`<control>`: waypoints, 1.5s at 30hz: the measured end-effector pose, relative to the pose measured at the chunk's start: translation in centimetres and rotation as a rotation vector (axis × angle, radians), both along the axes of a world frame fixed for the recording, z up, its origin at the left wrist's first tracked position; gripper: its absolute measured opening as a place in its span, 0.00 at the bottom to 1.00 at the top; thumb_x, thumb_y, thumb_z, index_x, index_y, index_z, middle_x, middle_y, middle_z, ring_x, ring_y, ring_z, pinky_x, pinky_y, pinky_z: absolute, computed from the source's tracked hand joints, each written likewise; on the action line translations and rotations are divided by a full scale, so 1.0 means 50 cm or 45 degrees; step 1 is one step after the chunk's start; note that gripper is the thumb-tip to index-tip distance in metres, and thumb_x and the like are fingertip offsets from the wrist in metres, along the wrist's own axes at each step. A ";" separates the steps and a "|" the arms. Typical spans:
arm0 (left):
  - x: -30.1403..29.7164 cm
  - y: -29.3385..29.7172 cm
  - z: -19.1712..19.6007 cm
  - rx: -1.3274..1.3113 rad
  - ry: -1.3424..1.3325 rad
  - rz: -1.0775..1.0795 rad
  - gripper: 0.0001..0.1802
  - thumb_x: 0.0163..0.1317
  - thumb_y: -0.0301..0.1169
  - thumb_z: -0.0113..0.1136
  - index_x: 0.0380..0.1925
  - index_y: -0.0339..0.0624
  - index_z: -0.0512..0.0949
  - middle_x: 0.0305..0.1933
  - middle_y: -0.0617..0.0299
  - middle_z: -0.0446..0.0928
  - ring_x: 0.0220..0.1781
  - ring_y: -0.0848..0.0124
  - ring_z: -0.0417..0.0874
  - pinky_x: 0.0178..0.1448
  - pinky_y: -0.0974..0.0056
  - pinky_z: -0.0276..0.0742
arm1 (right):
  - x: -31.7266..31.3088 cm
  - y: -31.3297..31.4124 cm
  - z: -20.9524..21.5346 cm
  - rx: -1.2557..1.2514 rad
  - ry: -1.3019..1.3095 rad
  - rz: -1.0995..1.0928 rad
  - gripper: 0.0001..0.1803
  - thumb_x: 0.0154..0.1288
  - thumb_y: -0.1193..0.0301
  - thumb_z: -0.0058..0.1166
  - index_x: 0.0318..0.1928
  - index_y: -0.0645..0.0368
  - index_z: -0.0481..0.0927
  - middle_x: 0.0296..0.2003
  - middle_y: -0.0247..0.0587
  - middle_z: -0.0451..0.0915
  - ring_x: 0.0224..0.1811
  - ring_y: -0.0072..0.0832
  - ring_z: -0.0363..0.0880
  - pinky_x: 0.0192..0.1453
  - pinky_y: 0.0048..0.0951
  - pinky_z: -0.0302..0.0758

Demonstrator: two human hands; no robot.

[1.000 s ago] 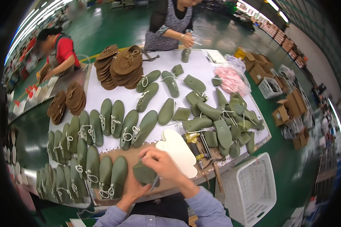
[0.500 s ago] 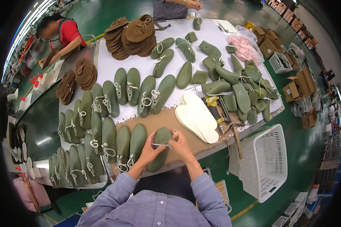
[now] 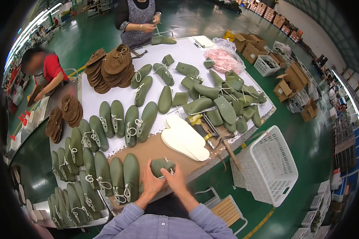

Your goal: The person assembles green slip-on shoes at a factory workstation. They pick up shoe uppers, insert white insoles, and use a hammer to secure the components. The person also ties white laces around the shoe openings and arranges the finished shoes on the table.

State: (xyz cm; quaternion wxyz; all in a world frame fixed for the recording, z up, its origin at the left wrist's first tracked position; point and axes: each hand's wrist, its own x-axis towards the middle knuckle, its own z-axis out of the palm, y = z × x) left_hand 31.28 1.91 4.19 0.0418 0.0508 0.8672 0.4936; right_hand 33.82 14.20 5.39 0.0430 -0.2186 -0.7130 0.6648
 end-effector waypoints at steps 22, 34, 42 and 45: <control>0.025 0.020 -0.086 0.045 0.322 -0.490 0.25 0.53 0.34 0.76 0.52 0.46 0.83 0.54 0.58 0.83 0.59 0.53 0.80 0.63 0.49 0.71 | 0.103 0.093 0.231 0.069 0.058 0.458 0.11 0.77 0.66 0.55 0.44 0.62 0.79 0.31 0.44 0.81 0.30 0.32 0.78 0.37 0.32 0.73; 0.002 -0.010 -0.148 -0.217 0.250 -0.516 0.25 0.51 0.45 0.78 0.48 0.48 0.84 0.46 0.57 0.84 0.49 0.54 0.84 0.51 0.52 0.78 | 0.136 0.142 0.196 0.594 0.362 0.446 0.10 0.70 0.79 0.57 0.50 0.63 0.80 0.42 0.49 0.82 0.41 0.43 0.85 0.46 0.37 0.81; -0.007 -0.025 -0.152 -0.176 0.299 -0.626 0.27 0.50 0.43 0.79 0.48 0.46 0.83 0.45 0.57 0.84 0.48 0.55 0.85 0.50 0.53 0.80 | 0.112 0.134 -0.039 0.071 0.069 -0.101 0.11 0.70 0.76 0.63 0.50 0.63 0.82 0.33 0.34 0.85 0.33 0.15 0.78 0.37 0.23 0.76; -0.010 -0.025 -0.142 -0.192 0.250 -0.665 0.26 0.50 0.42 0.79 0.48 0.46 0.83 0.43 0.56 0.83 0.47 0.54 0.84 0.50 0.52 0.80 | 0.095 0.108 -0.067 0.235 0.005 -0.190 0.09 0.69 0.74 0.65 0.46 0.63 0.82 0.28 0.35 0.83 0.28 0.15 0.74 0.32 0.24 0.72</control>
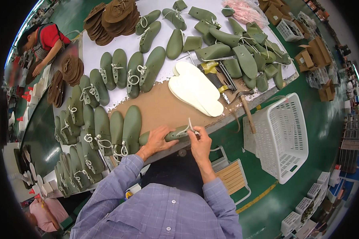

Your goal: The person assembles green slip-on shoes at a factory workstation. They pick up shoe uppers, insert white insoles, and use a hammer to secure the components. The person also ties white laces around the shoe openings and arranges the finished shoes on the table.

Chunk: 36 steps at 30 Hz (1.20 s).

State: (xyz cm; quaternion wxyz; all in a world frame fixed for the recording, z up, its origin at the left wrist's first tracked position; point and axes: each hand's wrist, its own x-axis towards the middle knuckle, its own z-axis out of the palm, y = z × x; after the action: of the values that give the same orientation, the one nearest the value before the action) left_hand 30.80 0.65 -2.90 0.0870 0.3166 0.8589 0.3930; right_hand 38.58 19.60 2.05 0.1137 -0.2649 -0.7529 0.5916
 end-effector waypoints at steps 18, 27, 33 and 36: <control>-0.009 -0.002 -0.001 0.043 -0.017 -0.074 0.26 0.52 0.42 0.76 0.50 0.47 0.81 0.46 0.57 0.81 0.51 0.54 0.83 0.52 0.52 0.79 | 0.011 0.020 0.023 0.339 -0.115 0.338 0.10 0.66 0.72 0.67 0.45 0.63 0.86 0.28 0.54 0.84 0.24 0.36 0.84 0.31 0.32 0.77; -0.006 -0.001 0.011 0.019 -0.050 -0.066 0.25 0.54 0.43 0.76 0.50 0.47 0.82 0.44 0.56 0.82 0.50 0.54 0.84 0.54 0.51 0.78 | 0.111 0.070 -0.027 0.293 -0.113 0.176 0.14 0.78 0.67 0.53 0.52 0.65 0.85 0.44 0.40 0.85 0.42 0.22 0.81 0.48 0.24 0.76; -0.005 -0.002 -0.004 0.048 -0.042 -0.078 0.25 0.55 0.44 0.74 0.50 0.46 0.80 0.45 0.57 0.81 0.51 0.55 0.83 0.55 0.52 0.78 | 0.104 0.039 0.029 -0.282 -0.308 0.176 0.20 0.82 0.61 0.49 0.57 0.66 0.80 0.32 0.36 0.83 0.41 0.22 0.81 0.48 0.23 0.75; -0.006 -0.001 -0.003 0.035 -0.050 -0.082 0.25 0.54 0.43 0.75 0.50 0.46 0.80 0.45 0.57 0.82 0.51 0.55 0.83 0.55 0.52 0.78 | 0.068 0.027 0.037 -0.108 -0.192 0.169 0.21 0.83 0.61 0.48 0.57 0.67 0.80 0.33 0.37 0.83 0.38 0.21 0.80 0.45 0.23 0.75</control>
State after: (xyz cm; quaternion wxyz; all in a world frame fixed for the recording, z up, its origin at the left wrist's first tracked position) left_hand 30.52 0.58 -3.03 0.1119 0.3373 0.8410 0.4079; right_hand 42.00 20.95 3.91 0.0059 -0.2628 -0.7495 0.6076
